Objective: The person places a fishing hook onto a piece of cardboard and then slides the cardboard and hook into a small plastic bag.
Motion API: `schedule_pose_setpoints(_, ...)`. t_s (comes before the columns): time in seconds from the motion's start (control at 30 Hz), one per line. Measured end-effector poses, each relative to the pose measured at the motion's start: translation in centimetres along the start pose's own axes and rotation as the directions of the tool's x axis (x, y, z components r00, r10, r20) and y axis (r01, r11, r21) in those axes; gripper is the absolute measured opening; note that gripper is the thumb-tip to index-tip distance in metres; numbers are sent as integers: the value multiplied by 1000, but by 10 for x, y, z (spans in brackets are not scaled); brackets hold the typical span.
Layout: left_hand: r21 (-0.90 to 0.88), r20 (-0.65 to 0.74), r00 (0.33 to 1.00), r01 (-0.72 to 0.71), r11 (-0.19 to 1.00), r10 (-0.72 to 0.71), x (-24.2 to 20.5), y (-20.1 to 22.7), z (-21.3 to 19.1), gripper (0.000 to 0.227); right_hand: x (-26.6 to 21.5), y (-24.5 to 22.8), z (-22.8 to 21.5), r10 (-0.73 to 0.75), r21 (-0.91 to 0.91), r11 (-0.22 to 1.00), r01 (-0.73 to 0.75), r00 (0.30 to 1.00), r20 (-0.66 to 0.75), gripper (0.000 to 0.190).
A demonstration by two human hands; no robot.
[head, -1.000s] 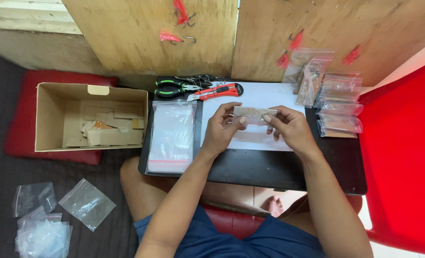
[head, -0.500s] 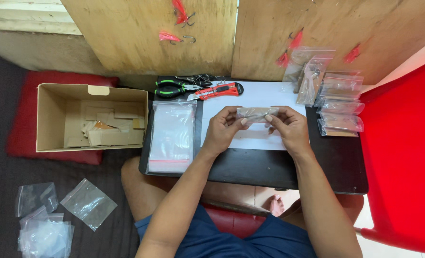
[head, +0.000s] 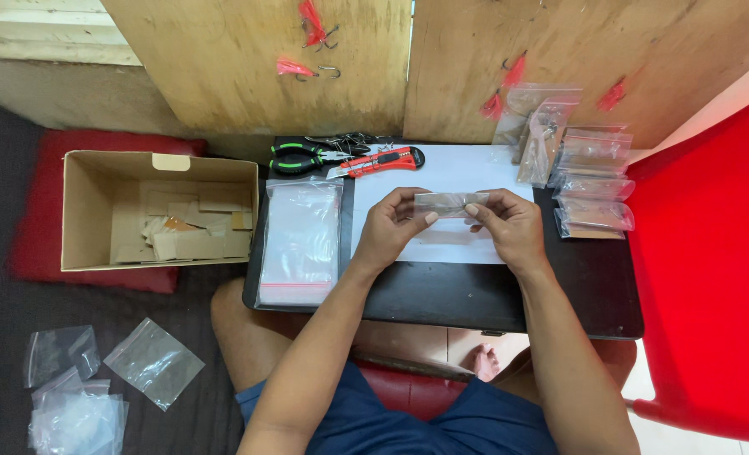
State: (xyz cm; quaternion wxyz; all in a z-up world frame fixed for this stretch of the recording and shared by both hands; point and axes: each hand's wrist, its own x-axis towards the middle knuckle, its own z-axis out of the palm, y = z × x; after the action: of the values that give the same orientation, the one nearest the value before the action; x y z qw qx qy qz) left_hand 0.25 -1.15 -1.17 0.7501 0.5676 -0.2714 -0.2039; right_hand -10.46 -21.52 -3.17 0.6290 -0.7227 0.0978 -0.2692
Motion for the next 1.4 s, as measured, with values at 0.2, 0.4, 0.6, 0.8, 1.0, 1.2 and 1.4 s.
schedule_pose_setpoints(0.2,56,-39,999,13,998,-10,1,-6,-1,20,0,1,-2,35,26,999,-35,999,21,15)
schedule_pose_setpoints(0.4,38,-36,999,17,999,-15,2,-9,-5,19,0,-1,2,30,8,1000,-30,999,17,16)
schedule_pose_setpoints(0.6,103,86,992,80,991,-90,-1,-6,-7,31,-6,-34,-1,-9,-131,991,15,999,45,14)
schedule_pose_setpoints(0.8,333,150,981,66,940,-122,-13,25,19,28,-5,-41,-10,-30,2,1000,30,999,-32,29)
schedule_pose_setpoints(1.0,261,136,982,93,961,-132,-15,10,35,19,-5,-30,-25,-41,-47,998,37,996,-77,25)
schedule_pose_setpoints(1.2,219,121,982,116,969,-145,-19,12,45,20,-19,-42,-29,60,-18,998,-61,997,-49,24)
schedule_pose_setpoints(1.4,322,54,978,174,930,-202,-29,-3,52,24,-28,-38,-33,109,-35,993,-111,992,-70,24)
